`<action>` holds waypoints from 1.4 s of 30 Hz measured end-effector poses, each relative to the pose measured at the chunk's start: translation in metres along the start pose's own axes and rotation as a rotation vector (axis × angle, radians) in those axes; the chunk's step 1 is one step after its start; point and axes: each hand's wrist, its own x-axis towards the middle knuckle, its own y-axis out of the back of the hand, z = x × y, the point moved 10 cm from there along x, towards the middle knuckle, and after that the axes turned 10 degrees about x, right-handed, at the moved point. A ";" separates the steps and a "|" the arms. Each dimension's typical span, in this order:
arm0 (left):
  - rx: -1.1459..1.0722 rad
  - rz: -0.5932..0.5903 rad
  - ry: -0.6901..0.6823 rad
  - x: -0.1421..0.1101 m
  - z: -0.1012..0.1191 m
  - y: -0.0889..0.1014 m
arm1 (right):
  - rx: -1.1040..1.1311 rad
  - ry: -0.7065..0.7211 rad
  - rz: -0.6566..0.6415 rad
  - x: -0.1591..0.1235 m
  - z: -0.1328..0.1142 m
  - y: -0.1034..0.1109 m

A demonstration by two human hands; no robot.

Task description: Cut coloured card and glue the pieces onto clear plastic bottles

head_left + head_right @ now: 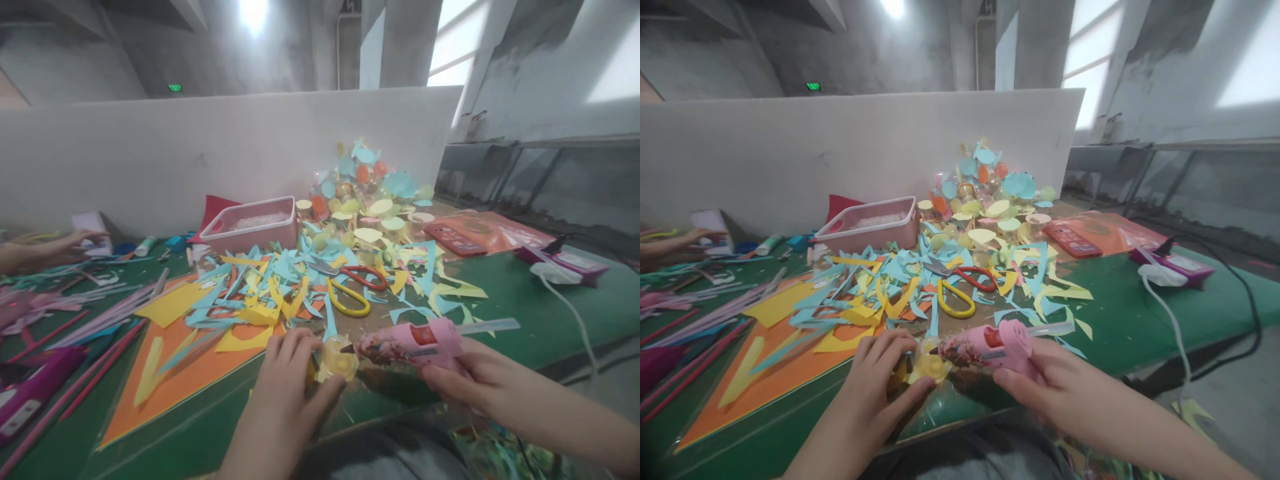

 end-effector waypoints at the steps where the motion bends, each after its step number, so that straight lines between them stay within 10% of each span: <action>1: -0.001 -0.003 0.004 0.000 0.000 0.000 | -0.006 0.018 0.007 0.000 -0.002 0.001; 42: -0.012 0.010 0.008 -0.001 0.002 0.004 | 0.085 0.052 -0.003 0.006 -0.018 -0.006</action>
